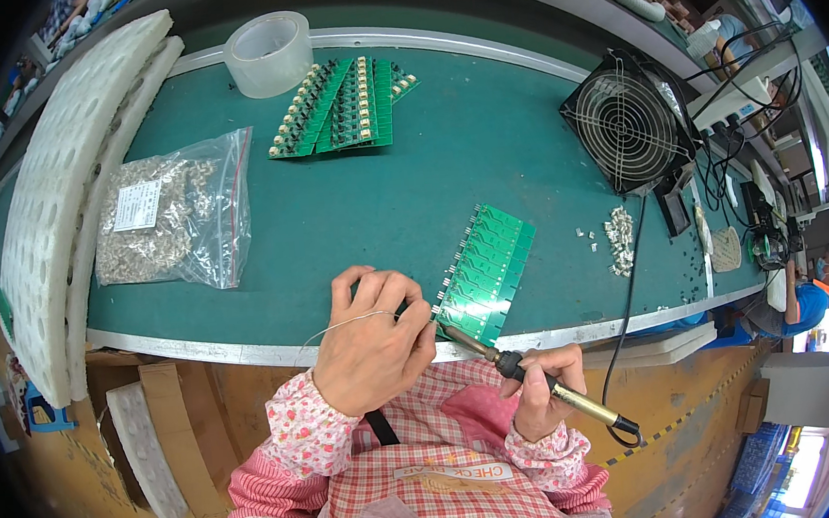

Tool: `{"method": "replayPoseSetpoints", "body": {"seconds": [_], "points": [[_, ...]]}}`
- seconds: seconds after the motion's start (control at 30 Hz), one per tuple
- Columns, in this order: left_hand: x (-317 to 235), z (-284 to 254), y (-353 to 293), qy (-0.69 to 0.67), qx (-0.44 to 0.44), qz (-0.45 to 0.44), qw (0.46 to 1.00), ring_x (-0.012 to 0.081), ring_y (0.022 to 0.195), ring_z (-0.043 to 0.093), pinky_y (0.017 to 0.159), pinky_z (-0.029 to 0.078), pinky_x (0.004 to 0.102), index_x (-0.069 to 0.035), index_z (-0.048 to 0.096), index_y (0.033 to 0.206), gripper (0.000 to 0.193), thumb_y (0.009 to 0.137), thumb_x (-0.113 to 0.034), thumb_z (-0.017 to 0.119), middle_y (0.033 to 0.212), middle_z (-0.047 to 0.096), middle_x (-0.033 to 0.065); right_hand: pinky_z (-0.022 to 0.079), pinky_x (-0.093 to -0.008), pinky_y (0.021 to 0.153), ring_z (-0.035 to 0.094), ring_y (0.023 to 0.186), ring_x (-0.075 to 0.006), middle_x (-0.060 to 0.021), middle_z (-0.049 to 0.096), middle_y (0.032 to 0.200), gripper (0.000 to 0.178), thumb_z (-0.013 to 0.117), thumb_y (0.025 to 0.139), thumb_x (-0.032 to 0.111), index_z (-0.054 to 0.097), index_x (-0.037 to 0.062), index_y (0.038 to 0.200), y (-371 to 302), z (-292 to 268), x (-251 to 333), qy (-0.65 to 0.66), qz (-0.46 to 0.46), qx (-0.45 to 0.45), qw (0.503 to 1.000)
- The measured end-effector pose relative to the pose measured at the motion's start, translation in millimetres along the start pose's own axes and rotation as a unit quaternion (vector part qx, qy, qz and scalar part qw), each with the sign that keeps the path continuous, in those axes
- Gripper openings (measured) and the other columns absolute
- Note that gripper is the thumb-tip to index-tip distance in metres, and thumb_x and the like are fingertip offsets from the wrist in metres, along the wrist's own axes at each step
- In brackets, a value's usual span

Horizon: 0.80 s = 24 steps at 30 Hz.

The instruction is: The person retrieves a circuit board panel from packaging, inserts small electronic components into the board by hand, and solders them using a soldering iron and solder wire.

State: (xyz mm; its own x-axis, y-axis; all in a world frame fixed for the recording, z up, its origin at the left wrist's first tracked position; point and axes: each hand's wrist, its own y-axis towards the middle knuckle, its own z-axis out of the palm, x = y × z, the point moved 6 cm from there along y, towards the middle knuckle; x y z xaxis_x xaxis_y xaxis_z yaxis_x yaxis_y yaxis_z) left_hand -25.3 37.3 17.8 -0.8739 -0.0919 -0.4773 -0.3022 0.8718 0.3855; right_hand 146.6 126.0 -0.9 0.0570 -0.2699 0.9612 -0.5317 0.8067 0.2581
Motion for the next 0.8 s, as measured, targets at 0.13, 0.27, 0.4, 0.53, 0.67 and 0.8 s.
{"method": "replayPoseSetpoints", "body": {"seconds": [0.13,0.27,0.4,0.53,0.67,0.8], "points": [[-0.9,-0.1,0.2,0.008,0.003,0.003,1.0,0.0272,0.093,0.049,0.09,0.034,0.0468,-0.005,0.055,0.079,0.014,0.07,-0.01,0.065,0.092,0.051,0.0065,0.043,-0.0242,0.039,0.05,0.041,-0.0138,-0.011,0.051,0.069,0.018,0.051,0.088,0.015,0.044,-0.0012,0.086,0.4,1.5,1.4,-0.01,-0.002,-0.011,1.0],[-0.3,0.0,-0.7,0.01,-0.007,0.002,1.0,0.0267,0.092,0.049,0.09,0.034,0.0462,-0.005,0.054,0.078,0.014,0.07,-0.01,0.065,0.092,0.051,0.0061,0.051,-0.0246,0.047,0.061,0.051,-0.0143,-0.0134,0.061,0.07,0.016,0.057,0.085,0.011,0.048,-0.0029,0.089,-3.1,-3.8,-2.2,0.024,0.015,0.003,1.0],[3.5,-9.4,-4.6,-0.011,-0.033,-0.025,0.999,0.0255,0.09,0.05,0.089,0.034,0.0449,-0.007,0.053,0.077,0.014,0.07,-0.01,0.064,0.09,0.052,0.0057,0.048,-0.0256,0.045,0.059,0.047,-0.0162,-0.0123,0.058,0.065,0.015,0.057,0.085,0.009,0.05,-0.0017,0.092,-3.2,-17.4,7.3,0.016,-0.056,-0.041,0.997],[-20.8,-12.6,-11.2,-0.035,-0.025,0.019,0.999,0.0222,0.089,0.052,0.09,0.034,0.045,-0.009,0.053,0.077,0.016,0.066,-0.013,0.065,0.087,0.054,0.005,0.045,-0.0267,0.046,0.057,0.051,-0.0178,-0.008,0.053,0.063,0.015,0.062,0.08,0.007,0.062,0.0031,0.095,4.2,-19.1,23.2,-0.08,-0.148,0.017,0.986],[-53.4,-3.6,-14.0,-0.045,-0.022,0.085,0.995,0.0184,0.083,0.056,0.092,0.035,0.0448,-0.01,0.053,0.078,0.02,0.063,-0.014,0.065,0.079,0.055,0.0028,0.043,-0.0296,0.052,0.054,0.061,-0.0189,-0.0053,0.052,0.074,0.03,0.077,0.067,0.012,0.069,0.0117,0.096,5.7,5.3,34.7,-0.249,-0.19,0.121,0.942],[-55.2,0.0,-12.3,-0.045,-0.001,0.082,0.996,0.0182,0.081,0.056,0.089,0.035,0.0433,-0.01,0.053,0.078,0.021,0.064,-0.015,0.068,0.08,0.055,0.0026,0.045,-0.0305,0.056,0.055,0.066,-0.0195,-0.0037,0.053,0.079,0.028,0.08,0.062,0.01,0.069,0.0137,0.088,5.6,5.9,31.4,-0.276,-0.183,0.153,0.931]]}}
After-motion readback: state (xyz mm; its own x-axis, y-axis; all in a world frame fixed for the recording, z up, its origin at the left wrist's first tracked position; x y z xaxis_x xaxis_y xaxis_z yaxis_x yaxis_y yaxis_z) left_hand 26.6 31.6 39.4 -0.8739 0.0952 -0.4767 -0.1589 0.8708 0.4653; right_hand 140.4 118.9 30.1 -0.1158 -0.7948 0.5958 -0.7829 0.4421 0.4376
